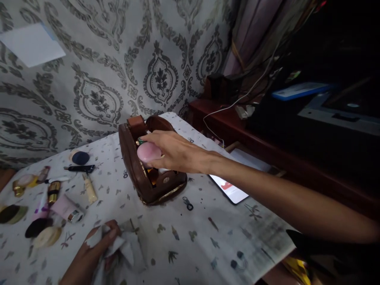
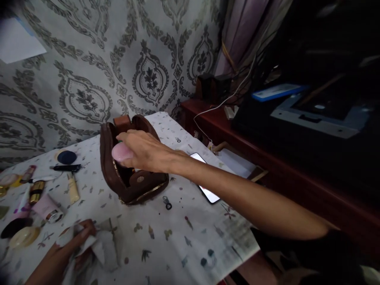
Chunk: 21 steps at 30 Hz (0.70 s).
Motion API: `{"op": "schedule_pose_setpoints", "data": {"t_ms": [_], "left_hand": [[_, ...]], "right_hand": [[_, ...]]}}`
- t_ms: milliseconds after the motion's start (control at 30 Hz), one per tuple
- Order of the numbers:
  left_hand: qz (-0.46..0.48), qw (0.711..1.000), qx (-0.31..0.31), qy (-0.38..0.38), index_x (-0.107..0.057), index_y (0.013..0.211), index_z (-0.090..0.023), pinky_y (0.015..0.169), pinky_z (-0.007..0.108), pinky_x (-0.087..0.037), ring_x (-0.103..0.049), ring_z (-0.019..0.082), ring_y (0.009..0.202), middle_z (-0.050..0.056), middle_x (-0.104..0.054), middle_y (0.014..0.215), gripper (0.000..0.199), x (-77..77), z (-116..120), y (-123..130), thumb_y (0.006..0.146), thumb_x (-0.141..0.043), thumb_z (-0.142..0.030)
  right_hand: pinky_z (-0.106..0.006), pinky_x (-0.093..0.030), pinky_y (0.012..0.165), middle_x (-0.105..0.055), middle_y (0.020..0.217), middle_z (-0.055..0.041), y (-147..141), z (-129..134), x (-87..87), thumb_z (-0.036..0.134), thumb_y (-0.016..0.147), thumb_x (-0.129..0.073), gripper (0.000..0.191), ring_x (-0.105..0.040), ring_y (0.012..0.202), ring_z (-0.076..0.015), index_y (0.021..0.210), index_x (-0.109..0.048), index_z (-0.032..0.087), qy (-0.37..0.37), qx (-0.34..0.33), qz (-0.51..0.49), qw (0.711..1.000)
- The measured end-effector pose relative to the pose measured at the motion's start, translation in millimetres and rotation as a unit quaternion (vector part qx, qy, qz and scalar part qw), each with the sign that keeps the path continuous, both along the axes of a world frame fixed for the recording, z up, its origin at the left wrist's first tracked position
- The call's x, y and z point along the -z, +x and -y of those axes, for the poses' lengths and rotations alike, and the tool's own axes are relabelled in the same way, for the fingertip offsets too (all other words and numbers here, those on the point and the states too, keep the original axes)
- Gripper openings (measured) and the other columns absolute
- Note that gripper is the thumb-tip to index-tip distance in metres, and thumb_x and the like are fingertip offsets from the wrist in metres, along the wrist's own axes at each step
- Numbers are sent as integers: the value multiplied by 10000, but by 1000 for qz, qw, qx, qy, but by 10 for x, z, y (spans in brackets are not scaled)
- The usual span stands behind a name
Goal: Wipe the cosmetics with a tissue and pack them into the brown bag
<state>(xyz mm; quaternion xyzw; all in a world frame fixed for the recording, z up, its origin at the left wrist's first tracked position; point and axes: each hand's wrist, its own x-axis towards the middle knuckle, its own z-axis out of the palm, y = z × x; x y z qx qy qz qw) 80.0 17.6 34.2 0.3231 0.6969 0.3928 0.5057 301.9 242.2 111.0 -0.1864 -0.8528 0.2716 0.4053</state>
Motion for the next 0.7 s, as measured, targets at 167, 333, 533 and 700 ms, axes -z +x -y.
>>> {"op": "schedule_pose_setpoints", "data": {"t_ms": [167, 333, 533, 700], "left_hand": [[25, 999, 15, 24, -544, 646, -177, 441, 202, -273, -331, 87, 414, -52, -416, 440, 501, 34, 0, -10, 723, -699, -647], [38, 999, 18, 33, -547, 664, -170, 452, 204, -288, -363, 90, 419, -50, -435, 440, 489, 85, 22, -67, 732, -704, -629], [54, 997, 34, 35, -559, 688, -173, 454, 204, -289, -390, 92, 408, -49, -465, 423, 494, 132, 41, -128, 727, -702, -644], [55, 996, 43, 47, -565, 693, -174, 465, 208, -294, -409, 95, 425, -46, -489, 442, 471, 150, 55, -152, 749, -696, -622]], "right_hand": [[-284, -444, 685, -613, 669, 49, -93, 6, -40, 172, 625, -800, 357, -604, 697, -184, 967, -714, 225, -12, -77, 109, 991], [-253, -398, 591, -567, 651, 42, -224, 122, -85, 106, 606, -777, 308, -546, 620, -155, 867, -635, 189, -21, -51, 204, 977], [-239, -392, 616, -585, 718, 7, -307, 180, -188, 124, 687, -733, 167, -558, 702, -151, 790, -604, 143, -34, -64, 361, 930], [-228, -345, 591, -538, 663, 27, -310, 184, -259, 98, 697, -735, 115, -516, 666, -121, 747, -633, 116, -39, -72, 388, 918]]}}
